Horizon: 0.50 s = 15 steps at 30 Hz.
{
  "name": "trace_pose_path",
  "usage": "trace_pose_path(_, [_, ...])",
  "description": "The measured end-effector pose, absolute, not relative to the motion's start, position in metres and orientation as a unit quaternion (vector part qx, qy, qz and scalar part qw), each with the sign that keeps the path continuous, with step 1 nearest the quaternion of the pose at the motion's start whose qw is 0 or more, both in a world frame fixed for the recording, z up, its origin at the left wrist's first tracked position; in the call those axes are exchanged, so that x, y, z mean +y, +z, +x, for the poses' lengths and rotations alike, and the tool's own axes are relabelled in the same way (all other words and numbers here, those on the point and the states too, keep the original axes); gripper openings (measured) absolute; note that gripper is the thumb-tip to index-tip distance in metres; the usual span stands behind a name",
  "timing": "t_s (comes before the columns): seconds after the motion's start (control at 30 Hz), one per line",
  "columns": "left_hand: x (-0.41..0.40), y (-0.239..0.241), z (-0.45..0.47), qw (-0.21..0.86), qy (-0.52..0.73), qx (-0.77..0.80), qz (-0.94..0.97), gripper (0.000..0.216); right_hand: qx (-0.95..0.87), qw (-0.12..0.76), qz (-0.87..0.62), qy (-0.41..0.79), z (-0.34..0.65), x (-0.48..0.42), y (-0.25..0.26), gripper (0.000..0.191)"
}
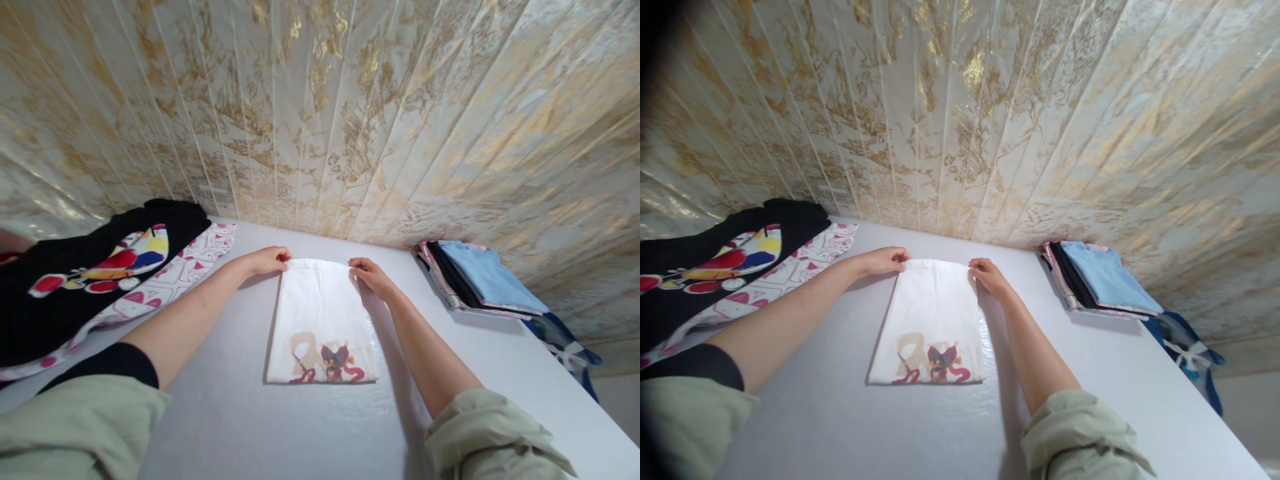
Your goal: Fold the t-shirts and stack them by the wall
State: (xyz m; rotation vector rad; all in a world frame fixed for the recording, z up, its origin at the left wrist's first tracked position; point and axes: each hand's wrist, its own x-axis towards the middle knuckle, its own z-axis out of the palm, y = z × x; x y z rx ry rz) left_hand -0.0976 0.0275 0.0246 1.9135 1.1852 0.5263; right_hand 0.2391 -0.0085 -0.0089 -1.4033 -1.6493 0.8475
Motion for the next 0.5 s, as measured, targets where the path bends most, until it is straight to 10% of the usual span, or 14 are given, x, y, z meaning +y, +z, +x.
trace_pose_path(0.3, [0.028,0.021,-0.099,0.358,0.202,0.493,0.767,0.037,-0.680,0.365,-0.579,0.264,0.236,-0.011,-0.003,0.021])
trace_pose_path(0.5, [0.040,0.027,-0.090,0.338,0.158,0.524,0.766,0.029,-0.740,0.145,-0.634,0.172,0.228,-0.012,0.024,0.023])
